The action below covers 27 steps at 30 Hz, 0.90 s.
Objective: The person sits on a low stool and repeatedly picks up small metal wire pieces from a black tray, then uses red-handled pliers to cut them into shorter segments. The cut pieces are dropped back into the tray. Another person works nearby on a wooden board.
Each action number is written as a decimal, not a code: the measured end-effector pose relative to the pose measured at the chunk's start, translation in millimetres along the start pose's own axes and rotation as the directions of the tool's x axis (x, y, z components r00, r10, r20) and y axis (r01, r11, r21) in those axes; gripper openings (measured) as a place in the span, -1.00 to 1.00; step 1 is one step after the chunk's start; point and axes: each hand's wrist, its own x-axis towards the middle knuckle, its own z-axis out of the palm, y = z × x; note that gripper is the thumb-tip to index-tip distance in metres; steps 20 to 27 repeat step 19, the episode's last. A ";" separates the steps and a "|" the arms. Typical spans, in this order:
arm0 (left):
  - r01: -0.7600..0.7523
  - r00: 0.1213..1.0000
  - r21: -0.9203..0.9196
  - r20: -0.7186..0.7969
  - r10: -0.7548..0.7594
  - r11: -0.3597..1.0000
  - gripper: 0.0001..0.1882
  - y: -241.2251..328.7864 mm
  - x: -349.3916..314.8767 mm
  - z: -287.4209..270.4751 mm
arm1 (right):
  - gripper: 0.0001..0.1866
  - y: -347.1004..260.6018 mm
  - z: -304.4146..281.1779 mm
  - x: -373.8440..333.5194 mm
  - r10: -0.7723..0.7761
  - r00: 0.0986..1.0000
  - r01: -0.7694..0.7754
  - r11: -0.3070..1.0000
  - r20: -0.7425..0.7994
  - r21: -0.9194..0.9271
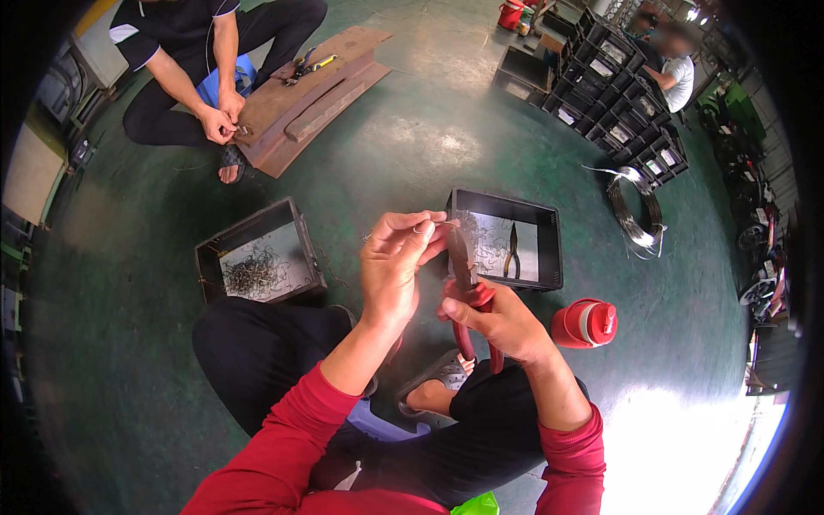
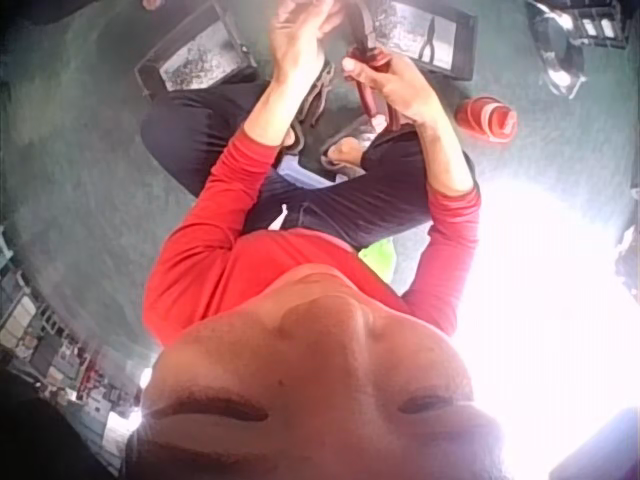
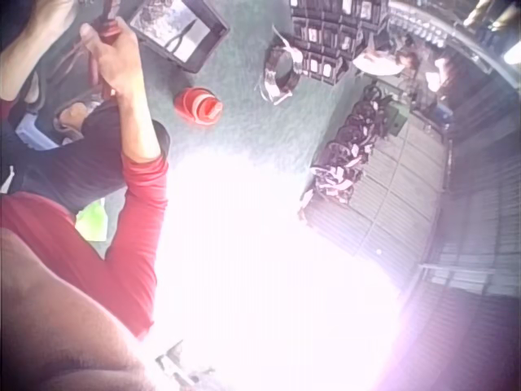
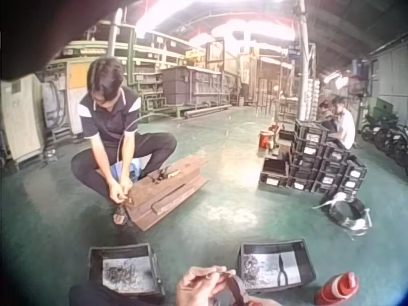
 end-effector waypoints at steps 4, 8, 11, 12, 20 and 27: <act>0.011 1.000 0.002 -0.005 -0.011 1.000 -0.96 -2.2 0.3 -1.3 | -0.57 -0.8 1.8 0.8 -0.018 1.000 0.017 1.000 -0.019 -0.011; 0.034 0.999 0.013 0.037 -0.035 0.999 -0.92 -4.1 0.3 -3.3 | -0.59 -7.8 -1.9 -2.9 0.101 0.994 -0.103 0.992 -0.040 -0.076; 0.067 0.988 0.053 0.134 -0.074 0.996 -0.84 3.5 6.7 -8.0 | -0.63 -13.8 -5.9 -4.9 0.101 0.986 -0.124 0.977 -0.132 -0.172; 0.075 0.980 0.085 0.177 -0.089 0.994 -0.78 10.6 12.5 -12.2 | -0.66 -15.4 -7.8 -5.4 0.085 0.983 -0.120 0.969 -0.164 -0.218; -0.121 0.863 0.765 0.396 -0.313 0.632 -0.46 38.9 5.5 -5.3 | -0.65 -3.5 -5.9 -6.9 -0.067 0.960 -0.068 0.887 -0.273 -0.458; -0.121 0.863 0.765 0.396 -0.313 0.632 -0.46 38.9 5.5 -5.3 | -0.65 -3.5 -5.9 -6.9 -0.067 0.960 -0.068 0.887 -0.273 -0.458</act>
